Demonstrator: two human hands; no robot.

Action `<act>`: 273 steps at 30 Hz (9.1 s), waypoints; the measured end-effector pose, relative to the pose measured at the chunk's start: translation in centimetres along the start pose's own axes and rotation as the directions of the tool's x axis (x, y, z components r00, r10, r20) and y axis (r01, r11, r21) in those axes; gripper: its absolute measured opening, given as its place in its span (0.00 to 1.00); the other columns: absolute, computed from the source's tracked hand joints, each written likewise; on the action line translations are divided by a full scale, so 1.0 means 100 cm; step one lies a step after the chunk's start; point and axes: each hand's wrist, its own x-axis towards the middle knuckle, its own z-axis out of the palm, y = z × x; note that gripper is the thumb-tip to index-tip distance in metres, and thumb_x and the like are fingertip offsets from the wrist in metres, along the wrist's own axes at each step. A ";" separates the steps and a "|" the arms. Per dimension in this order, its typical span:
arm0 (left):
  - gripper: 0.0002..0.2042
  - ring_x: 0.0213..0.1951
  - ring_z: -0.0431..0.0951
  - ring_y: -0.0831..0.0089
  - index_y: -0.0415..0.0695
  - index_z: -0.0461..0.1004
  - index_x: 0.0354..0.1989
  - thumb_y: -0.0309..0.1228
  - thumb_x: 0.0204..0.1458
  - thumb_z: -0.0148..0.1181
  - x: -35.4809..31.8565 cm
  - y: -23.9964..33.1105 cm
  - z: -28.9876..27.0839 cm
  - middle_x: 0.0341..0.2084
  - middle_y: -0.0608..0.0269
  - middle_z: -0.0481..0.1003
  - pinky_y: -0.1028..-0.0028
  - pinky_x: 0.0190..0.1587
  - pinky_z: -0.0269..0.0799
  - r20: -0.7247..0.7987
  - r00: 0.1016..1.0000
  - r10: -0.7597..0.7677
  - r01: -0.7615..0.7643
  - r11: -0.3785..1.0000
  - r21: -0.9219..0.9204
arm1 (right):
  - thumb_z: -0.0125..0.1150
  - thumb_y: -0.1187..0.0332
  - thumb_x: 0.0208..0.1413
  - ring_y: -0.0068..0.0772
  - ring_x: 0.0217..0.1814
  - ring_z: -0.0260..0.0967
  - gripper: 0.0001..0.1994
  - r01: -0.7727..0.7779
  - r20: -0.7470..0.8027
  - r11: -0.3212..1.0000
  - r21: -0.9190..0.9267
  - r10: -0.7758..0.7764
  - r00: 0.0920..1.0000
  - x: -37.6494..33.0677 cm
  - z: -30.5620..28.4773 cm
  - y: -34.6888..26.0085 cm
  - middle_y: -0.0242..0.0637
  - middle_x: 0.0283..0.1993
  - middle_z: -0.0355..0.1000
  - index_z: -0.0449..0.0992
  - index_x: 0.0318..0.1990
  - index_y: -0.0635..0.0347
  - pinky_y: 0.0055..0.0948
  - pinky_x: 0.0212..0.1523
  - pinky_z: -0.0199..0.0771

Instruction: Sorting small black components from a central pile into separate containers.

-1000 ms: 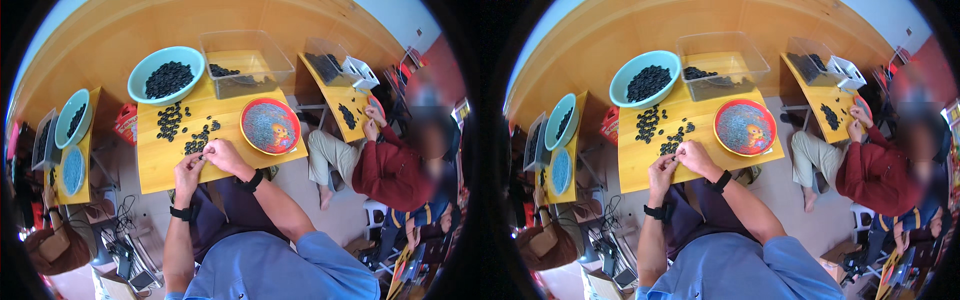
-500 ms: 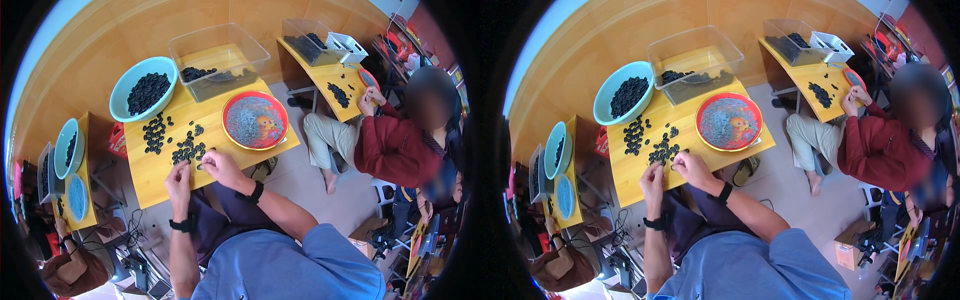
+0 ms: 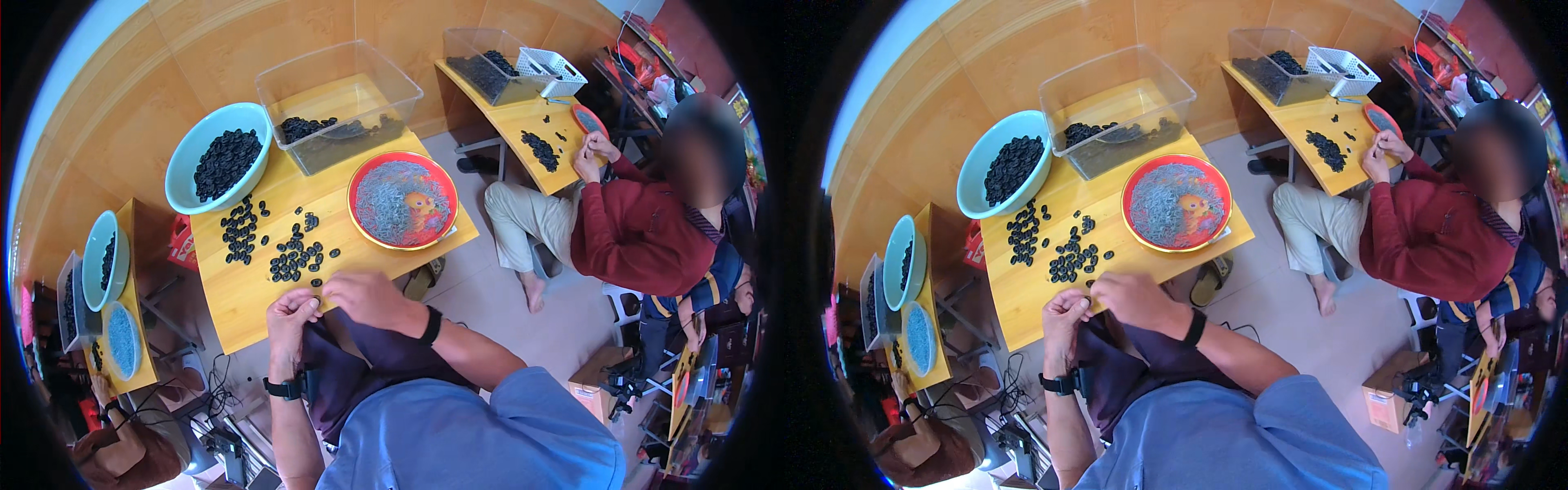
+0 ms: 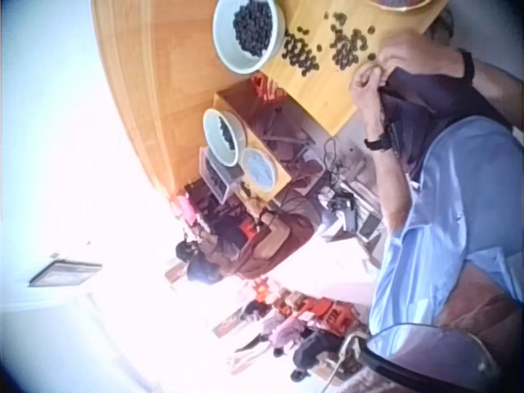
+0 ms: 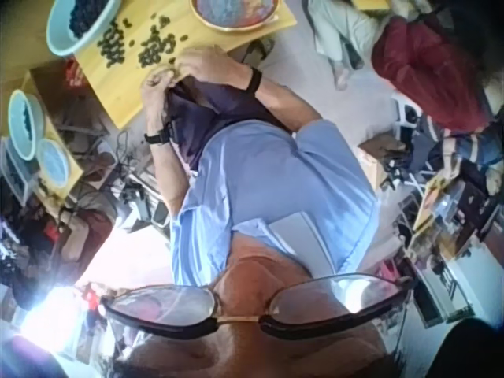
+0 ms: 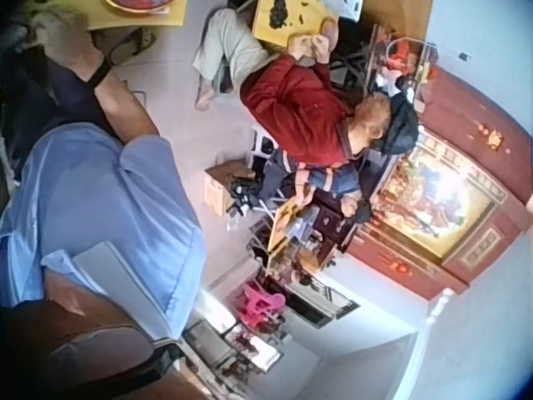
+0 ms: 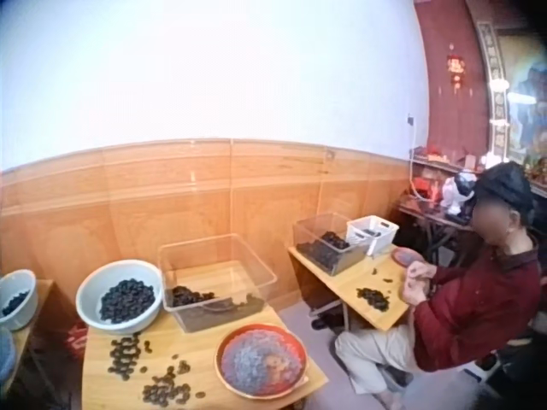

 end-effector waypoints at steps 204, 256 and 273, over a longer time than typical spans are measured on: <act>0.08 0.34 0.81 0.77 0.32 0.77 0.43 0.20 0.55 0.61 0.022 -0.007 0.016 0.32 0.59 0.81 0.80 0.39 0.77 -0.163 0.985 0.060 -0.065 0.998 -0.022 | 0.57 0.79 0.58 0.18 0.41 0.75 0.10 -0.498 0.273 0.549 0.672 0.441 0.855 0.008 0.042 0.050 0.32 0.41 0.77 0.76 0.48 0.66 0.20 0.43 0.75; 0.10 0.31 0.80 0.77 0.30 0.76 0.43 0.20 0.53 0.61 0.020 -0.001 0.018 0.30 0.58 0.80 0.82 0.37 0.75 -0.198 0.979 0.035 -0.026 0.999 0.046 | 0.53 0.80 0.55 0.16 0.30 0.70 0.08 -0.508 0.268 0.567 0.648 0.455 0.849 0.015 0.032 0.034 0.30 0.31 0.74 0.77 0.41 0.66 0.20 0.34 0.73; 0.10 0.30 0.79 0.79 0.31 0.77 0.43 0.21 0.53 0.61 0.020 -0.003 0.020 0.29 0.58 0.80 0.82 0.36 0.74 -0.211 0.976 0.052 -0.049 0.999 0.020 | 0.60 0.71 0.59 0.18 0.24 0.71 0.08 -0.556 0.254 0.519 0.649 0.541 0.802 0.015 0.036 0.037 0.33 0.28 0.74 0.77 0.41 0.67 0.18 0.26 0.69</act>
